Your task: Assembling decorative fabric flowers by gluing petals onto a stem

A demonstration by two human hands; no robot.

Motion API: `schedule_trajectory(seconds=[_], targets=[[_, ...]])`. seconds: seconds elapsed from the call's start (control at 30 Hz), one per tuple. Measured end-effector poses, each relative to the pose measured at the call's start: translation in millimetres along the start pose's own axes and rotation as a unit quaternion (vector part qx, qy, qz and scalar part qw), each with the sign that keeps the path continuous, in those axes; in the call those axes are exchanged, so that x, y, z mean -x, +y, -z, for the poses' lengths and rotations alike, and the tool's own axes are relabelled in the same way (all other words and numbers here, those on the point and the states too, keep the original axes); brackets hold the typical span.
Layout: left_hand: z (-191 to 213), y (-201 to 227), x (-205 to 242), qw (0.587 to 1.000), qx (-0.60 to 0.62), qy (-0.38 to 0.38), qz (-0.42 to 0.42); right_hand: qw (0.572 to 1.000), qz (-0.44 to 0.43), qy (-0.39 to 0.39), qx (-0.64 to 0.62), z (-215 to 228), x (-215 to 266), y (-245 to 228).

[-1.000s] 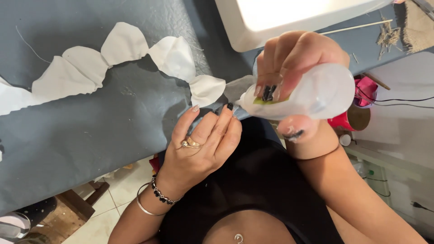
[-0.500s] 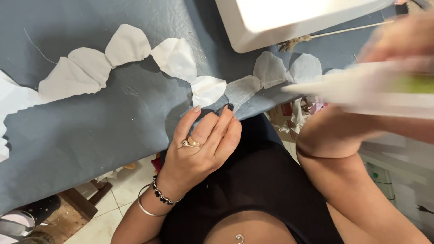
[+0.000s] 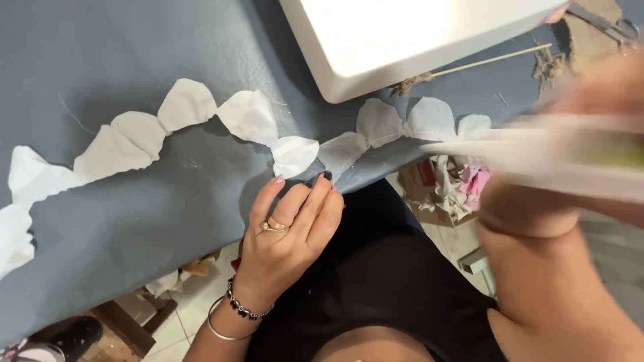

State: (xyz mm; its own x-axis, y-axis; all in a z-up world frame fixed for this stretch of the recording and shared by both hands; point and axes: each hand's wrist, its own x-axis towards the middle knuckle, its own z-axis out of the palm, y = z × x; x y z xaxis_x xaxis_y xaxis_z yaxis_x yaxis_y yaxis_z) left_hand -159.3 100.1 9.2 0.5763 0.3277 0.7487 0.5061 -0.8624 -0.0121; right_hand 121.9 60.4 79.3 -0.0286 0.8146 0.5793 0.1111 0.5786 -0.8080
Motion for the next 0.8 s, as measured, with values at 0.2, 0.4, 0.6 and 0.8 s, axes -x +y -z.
schedule_trajectory(seconds=[0.2,0.4,0.6,0.8], targets=[[4,4,0,1.0,0.025,-0.014,0.005,0.983,0.18,0.001,0.03,-38,-35,26],[0,9,8,1.0,0.018,-0.017,0.017,0.974,0.167,-0.077,-0.132,-37,-33,63],[-3,10,9,1.0,0.008,-0.026,0.016,0.991,0.099,0.083,0.015,-63,-22,54],[-7,11,7,1.0,0.006,-0.023,0.013,0.998,0.037,0.04,-0.009,-70,-19,52]])
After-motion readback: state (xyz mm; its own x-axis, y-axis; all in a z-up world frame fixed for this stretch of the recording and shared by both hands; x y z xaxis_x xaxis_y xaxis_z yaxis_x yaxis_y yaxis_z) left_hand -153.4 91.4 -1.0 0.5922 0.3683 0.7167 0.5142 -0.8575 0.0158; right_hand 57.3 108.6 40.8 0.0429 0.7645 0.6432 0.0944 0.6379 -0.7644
